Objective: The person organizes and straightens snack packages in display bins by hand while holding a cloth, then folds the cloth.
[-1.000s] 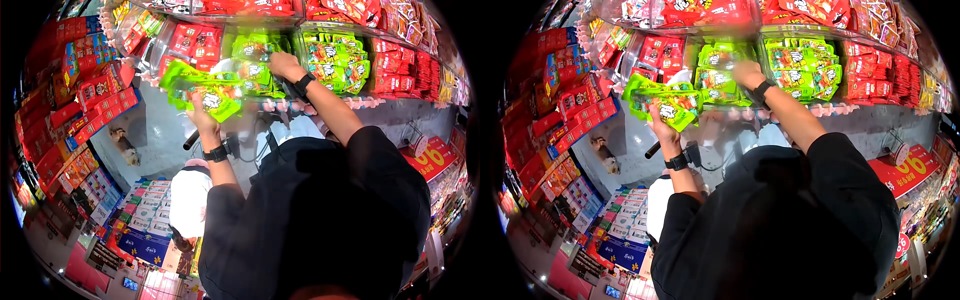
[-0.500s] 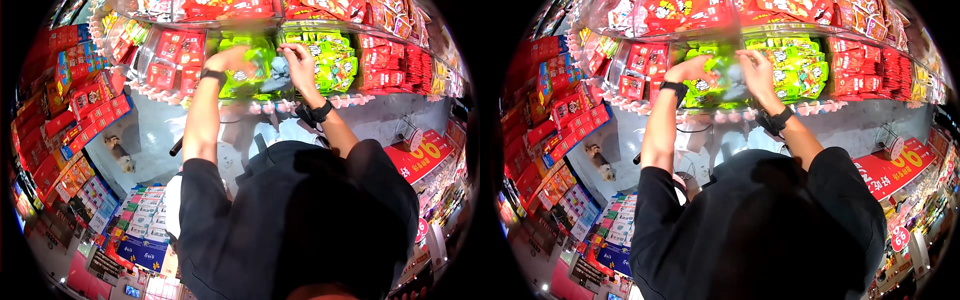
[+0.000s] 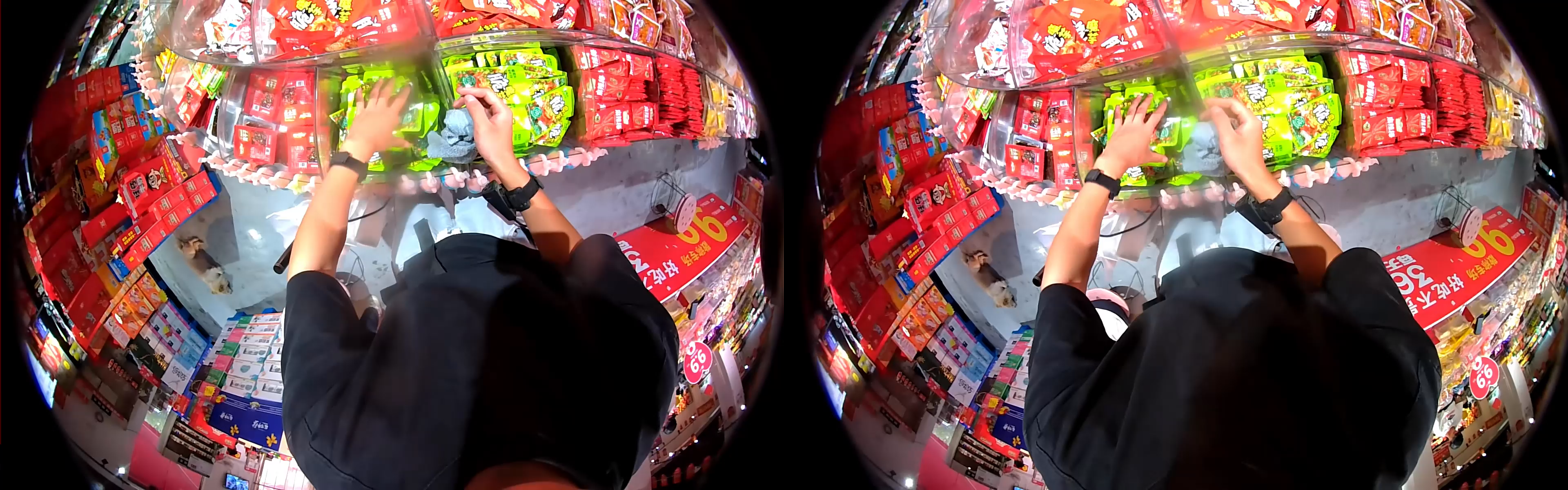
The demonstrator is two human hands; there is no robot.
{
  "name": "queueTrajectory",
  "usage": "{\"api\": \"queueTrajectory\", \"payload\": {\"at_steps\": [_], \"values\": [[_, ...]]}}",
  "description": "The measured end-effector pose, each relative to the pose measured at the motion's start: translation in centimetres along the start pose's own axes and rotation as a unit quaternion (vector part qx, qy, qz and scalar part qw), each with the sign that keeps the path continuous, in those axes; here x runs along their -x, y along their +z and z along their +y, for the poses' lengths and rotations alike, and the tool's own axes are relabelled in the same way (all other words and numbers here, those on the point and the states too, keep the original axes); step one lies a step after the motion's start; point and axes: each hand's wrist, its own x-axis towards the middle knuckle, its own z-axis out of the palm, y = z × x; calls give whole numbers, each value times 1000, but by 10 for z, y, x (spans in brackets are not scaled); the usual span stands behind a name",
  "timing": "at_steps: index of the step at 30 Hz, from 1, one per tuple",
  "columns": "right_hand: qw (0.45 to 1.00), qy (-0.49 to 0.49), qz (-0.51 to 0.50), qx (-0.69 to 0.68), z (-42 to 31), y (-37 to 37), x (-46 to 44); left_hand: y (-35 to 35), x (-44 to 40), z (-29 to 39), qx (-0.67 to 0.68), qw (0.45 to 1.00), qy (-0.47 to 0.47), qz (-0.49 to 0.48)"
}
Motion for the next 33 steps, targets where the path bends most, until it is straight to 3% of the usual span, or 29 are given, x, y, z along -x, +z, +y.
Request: {"api": "queueTrajectory", "payload": {"at_steps": [7, 9, 13, 17, 21, 22, 26, 29, 30, 33], "values": [[1000, -9, -9, 21, 3, 0, 5, 6, -36, -28, 29, 995, 88, 42], [999, -6, -11, 30, 3, -1, 10, -4, -43, -28, 58, 996, 50, 46], [999, -16, -15, 43, 4, -2, 14, 16, -33, -17, -44, 977, 58, 199], [999, -15, -25, 41, 2, -2, 17, 11, -12, -9, 9, 996, -56, 63], [998, -24, -36, 50, 6, -1, 15, 22, -1, 2, 27, 997, 67, -35], [998, -19, -37, 51, 7, -1, 18, 9, 9, 12, 22, 995, 100, -15], [998, -29, -47, 41, 11, -1, 15, -27, 6, 21, 118, 974, 76, -178], [998, -29, -44, 41, 11, -2, 16, -6, -8, 2, 175, 983, 21, 45], [998, -23, -42, 42, 10, -3, 16, -7, -12, 2, 109, 989, 18, 100], [998, -18, -42, 43, 10, -4, 17, 47, -28, -26, 34, 991, 25, 129]]}}
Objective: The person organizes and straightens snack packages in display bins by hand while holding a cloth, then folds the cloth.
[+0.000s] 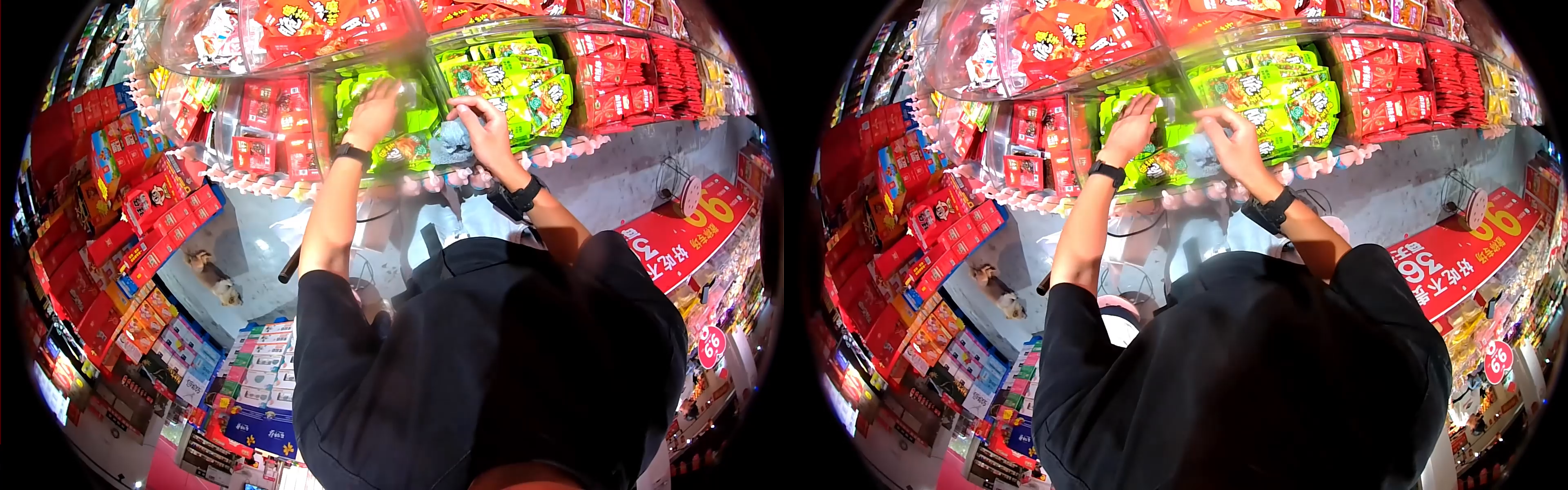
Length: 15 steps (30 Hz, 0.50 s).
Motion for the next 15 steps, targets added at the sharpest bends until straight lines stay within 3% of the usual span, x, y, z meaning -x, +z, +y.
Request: {"api": "queueTrajectory", "payload": {"at_steps": [1, 4, 5, 9, 13, 15], "values": [[1000, 0, 0, 0, 0, 0, 1, 3, -1, 0, -3, 1000, 7, 24], [1000, 2, 3, -1, 2, -1, 4, -23, -18, 12, 18, 993, -80, -89], [1000, -2, 5, 3, 3, -1, 4, -17, -16, 8, 20, 998, -51, -25], [1000, -5, 3, 0, 3, -5, 6, -37, -33, 0, -35, 987, 41, -152], [1000, -6, 1, -5, 2, -9, 7, -77, -35, 10, 69, 997, -15, -15], [1000, 0, 2, -11, 2, -9, 10, -91, -28, 24, 52, 999, -5, -11]]}}
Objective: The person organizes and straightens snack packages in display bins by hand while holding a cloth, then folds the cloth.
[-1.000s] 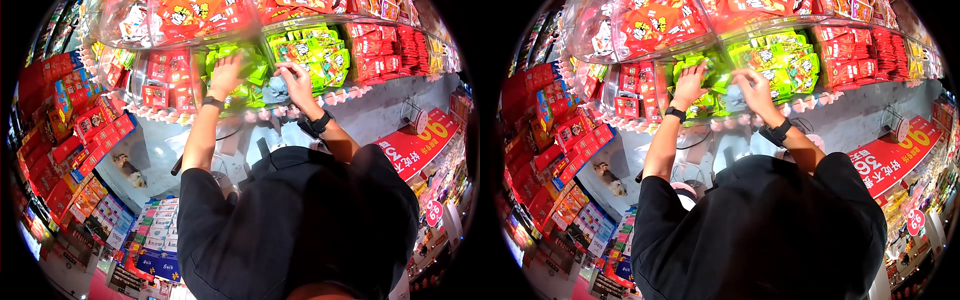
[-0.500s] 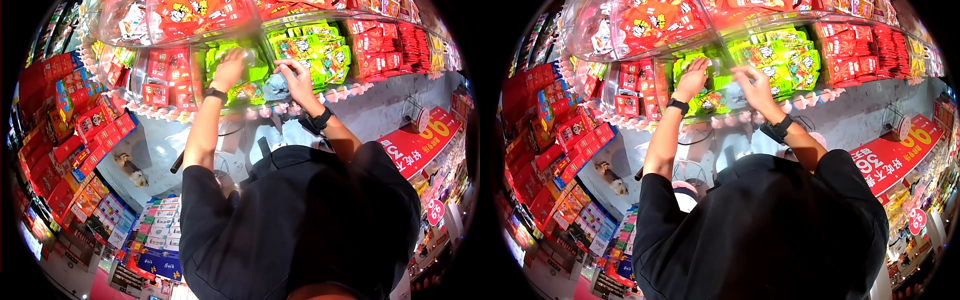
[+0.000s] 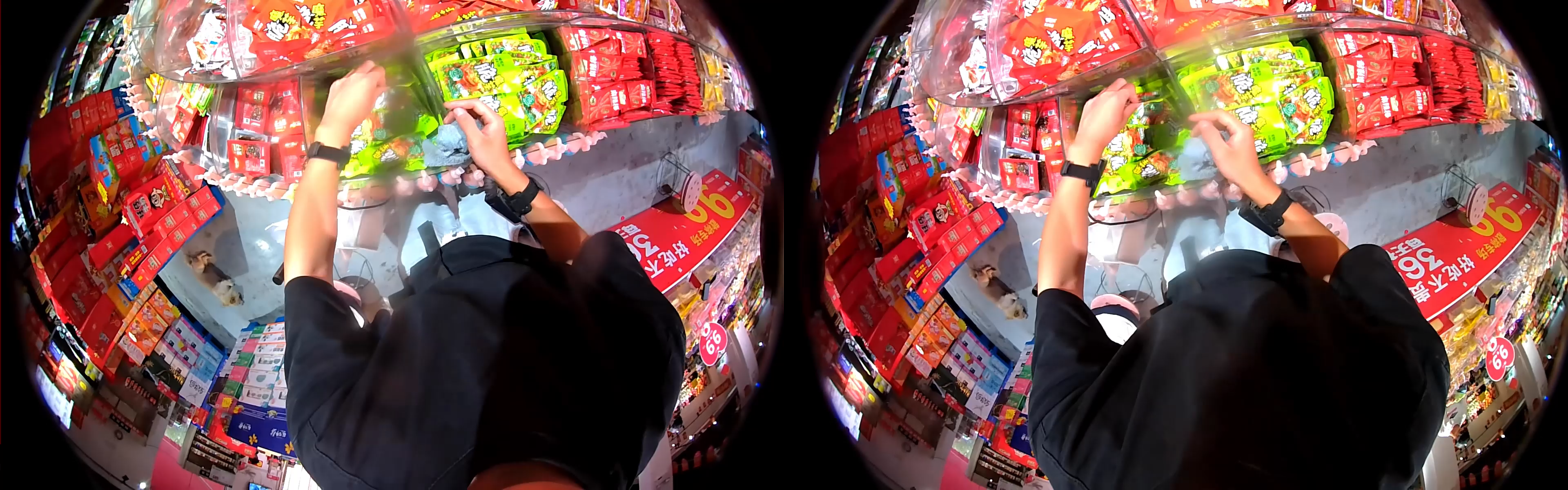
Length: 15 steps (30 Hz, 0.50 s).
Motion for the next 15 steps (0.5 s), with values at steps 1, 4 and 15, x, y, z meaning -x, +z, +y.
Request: {"api": "queueTrajectory", "payload": {"at_steps": [1, 4, 15], "values": [[1000, 8, -1, -6, 0, -1, 0, 2, 4, 5, -41, 999, -3, 5], [1000, 9, -4, -9, 0, -2, -4, 30, 25, -2, -70, 990, 90, -80], [1000, 21, -17, -15, 4, -9, -5, 98, 9, -25, -121, 991, 61, 4]]}}
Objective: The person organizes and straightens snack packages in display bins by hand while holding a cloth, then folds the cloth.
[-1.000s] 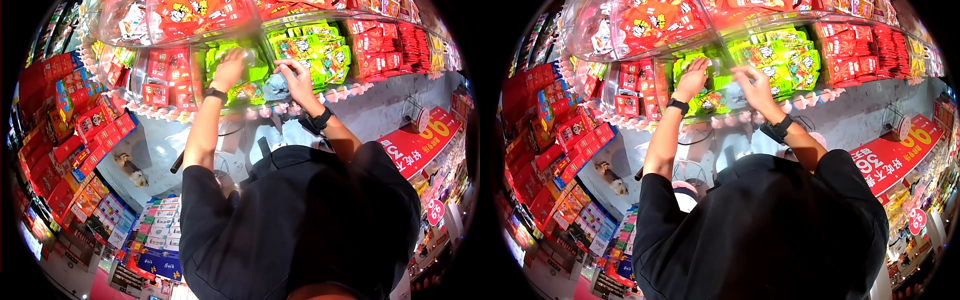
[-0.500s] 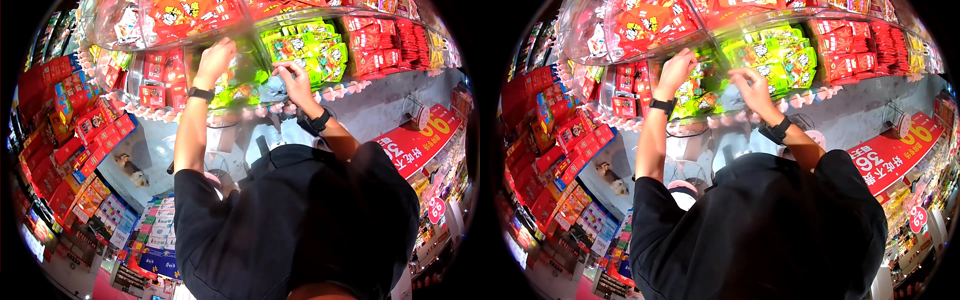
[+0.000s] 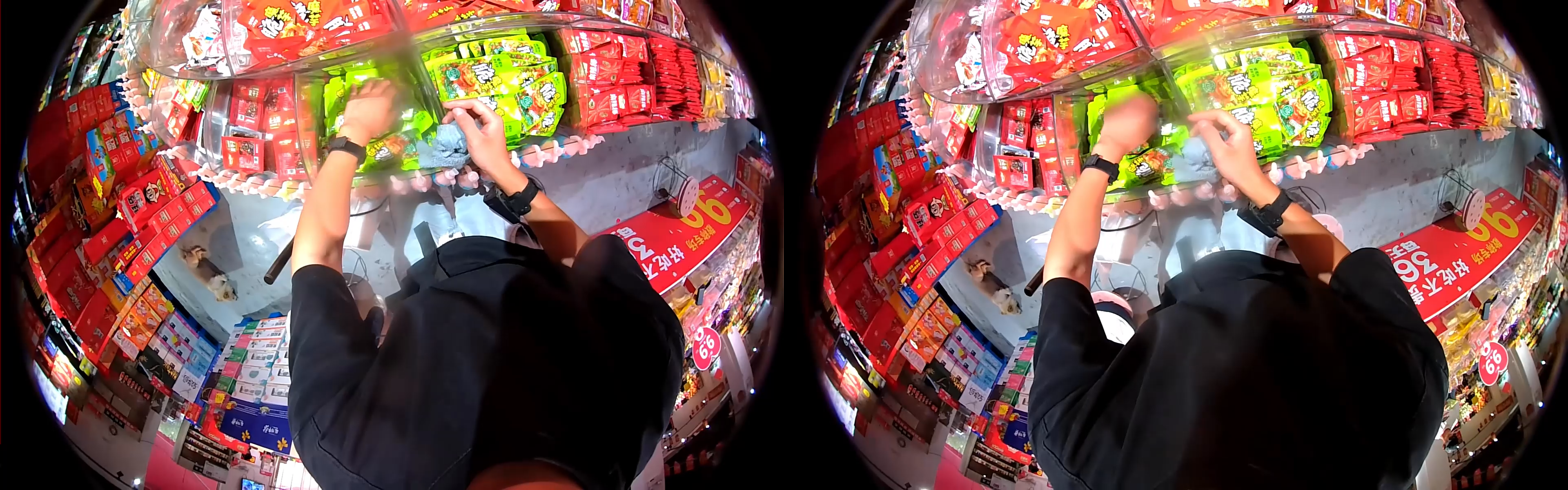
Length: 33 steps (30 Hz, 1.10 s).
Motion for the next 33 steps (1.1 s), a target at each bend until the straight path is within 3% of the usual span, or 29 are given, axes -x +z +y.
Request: {"api": "queueTrajectory", "payload": {"at_steps": [2, 3, 6, 7, 11, 14, 15, 18, 19, 22, 26, 29, 32, 33], "values": [[1000, 3, -3, -6, 1, -1, 1, 8, -5, -8, -31, 998, -55, -23], [1000, 2, -4, -1, 1, -2, 1, -29, -9, 8, -27, 993, -109, -46], [1000, -1, -5, 3, -1, -2, 0, -19, -15, -8, 23, 998, 66, -4], [1000, 0, -3, -4, 0, -2, 0, -14, -17, -7, 3, 995, 60, -78], [1000, 2, -9, -4, 0, -5, -2, -37, -29, 3, -56, 987, 7, -150], [1000, 6, -13, -3, -3, -6, -1, -41, -27, -2, -58, 993, -41, -98], [1000, 5, -13, -1, -4, -7, -2, -9, -23, -24, -53, 998, -16, -20], [999, 13, -16, -29, -3, -9, -4, -16, -27, -26, 31, 995, -89, -16], [1000, 11, -18, -17, -7, -10, -4, -13, -25, -22, 9, 995, -81, 55], [999, 22, -22, -19, -9, -13, -5, -16, -24, -7, -84, 985, -147, -4], [999, 32, -26, -35, -9, -19, -10, -13, -23, -2, -164, 976, -141, 38], [999, 18, -31, -35, -8, -24, -14, -5, -35, 0, -213, 960, -173, -63], [998, 38, -29, -50, -10, -31, -15, -5, -37, 5, -214, 949, -218, -74], [998, 35, -26, -52, -9, -32, -15, -10, -35, 4, -207, 942, -230, -127]]}}
